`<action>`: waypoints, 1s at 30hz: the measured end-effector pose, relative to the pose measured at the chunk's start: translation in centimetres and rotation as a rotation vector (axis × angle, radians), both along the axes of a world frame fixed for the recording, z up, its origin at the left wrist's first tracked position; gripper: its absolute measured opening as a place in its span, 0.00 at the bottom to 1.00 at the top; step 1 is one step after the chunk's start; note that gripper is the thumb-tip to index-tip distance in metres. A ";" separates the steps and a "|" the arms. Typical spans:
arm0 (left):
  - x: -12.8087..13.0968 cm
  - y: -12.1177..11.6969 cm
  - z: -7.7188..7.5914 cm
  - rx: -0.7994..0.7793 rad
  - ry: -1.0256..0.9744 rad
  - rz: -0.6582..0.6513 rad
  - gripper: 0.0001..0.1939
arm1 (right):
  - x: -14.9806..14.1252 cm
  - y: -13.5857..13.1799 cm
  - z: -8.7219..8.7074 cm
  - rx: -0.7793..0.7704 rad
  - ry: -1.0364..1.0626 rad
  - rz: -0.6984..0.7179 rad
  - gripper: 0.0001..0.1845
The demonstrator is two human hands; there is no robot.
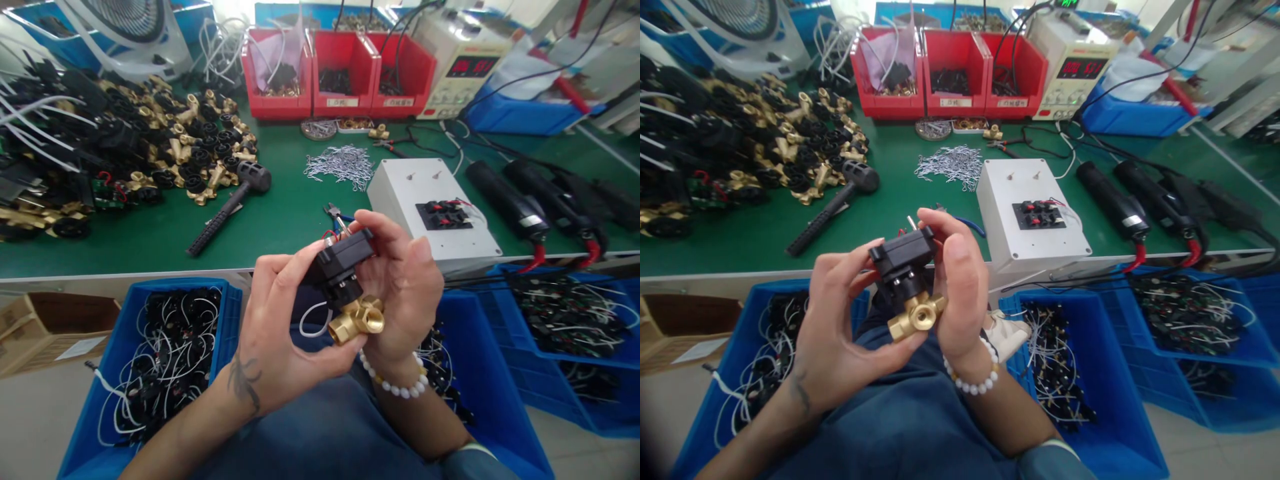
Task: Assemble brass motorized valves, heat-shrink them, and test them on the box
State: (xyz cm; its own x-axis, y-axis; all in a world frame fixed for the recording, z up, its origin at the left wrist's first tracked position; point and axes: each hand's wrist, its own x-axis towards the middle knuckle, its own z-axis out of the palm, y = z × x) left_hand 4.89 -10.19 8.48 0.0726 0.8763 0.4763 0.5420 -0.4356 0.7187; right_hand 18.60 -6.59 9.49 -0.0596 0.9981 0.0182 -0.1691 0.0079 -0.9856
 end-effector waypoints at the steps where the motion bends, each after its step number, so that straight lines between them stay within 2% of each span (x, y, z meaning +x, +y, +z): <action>1: 0.1 -0.1 0.0 0.006 -0.006 0.005 0.44 | -0.1 -0.1 0.0 0.042 0.034 -0.076 0.32; 3: 0.3 -0.2 -0.1 0.028 -0.009 0.014 0.43 | -0.4 0.0 -0.2 0.124 0.067 -0.156 0.27; 5: 0.5 -0.4 -0.1 0.057 -0.011 0.027 0.42 | -0.7 0.2 -0.3 0.137 0.064 -0.140 0.25; 10: 0.7 -0.4 -0.2 0.077 -0.037 0.048 0.42 | -1.7 0.4 -0.6 0.129 0.076 -0.176 0.29; 14: -0.2 0.5 -1.4 0.001 -0.085 0.037 0.39 | -1.5 2.1 -1.8 0.204 -0.016 -0.163 0.28; 16: -0.9 1.3 -2.3 -0.047 -0.092 0.061 0.38 | -0.6 4.5 -2.5 0.289 -0.146 -0.243 0.21; 19: -1.9 2.8 -4.0 -0.090 -0.062 0.152 0.37 | 1.2 9.8 -3.3 0.418 -0.396 -0.376 0.12; 21: -2.2 3.7 -4.8 -0.102 -0.024 0.207 0.36 | 1.7 13.6 -3.4 0.415 -0.591 -0.402 0.08; 23: -2.3 4.3 -5.4 -0.108 0.004 0.242 0.36 | 1.2 16.9 -3.3 0.348 -0.834 -0.353 0.08; 26: -2.2 4.8 -5.6 -0.106 0.019 0.246 0.36 | -0.7 20.4 -3.3 0.238 -1.215 -0.171 0.11; 30: -2.2 4.9 -5.3 -0.129 0.019 0.216 0.37 | -3.2 22.8 -3.4 0.172 -1.390 -0.030 0.14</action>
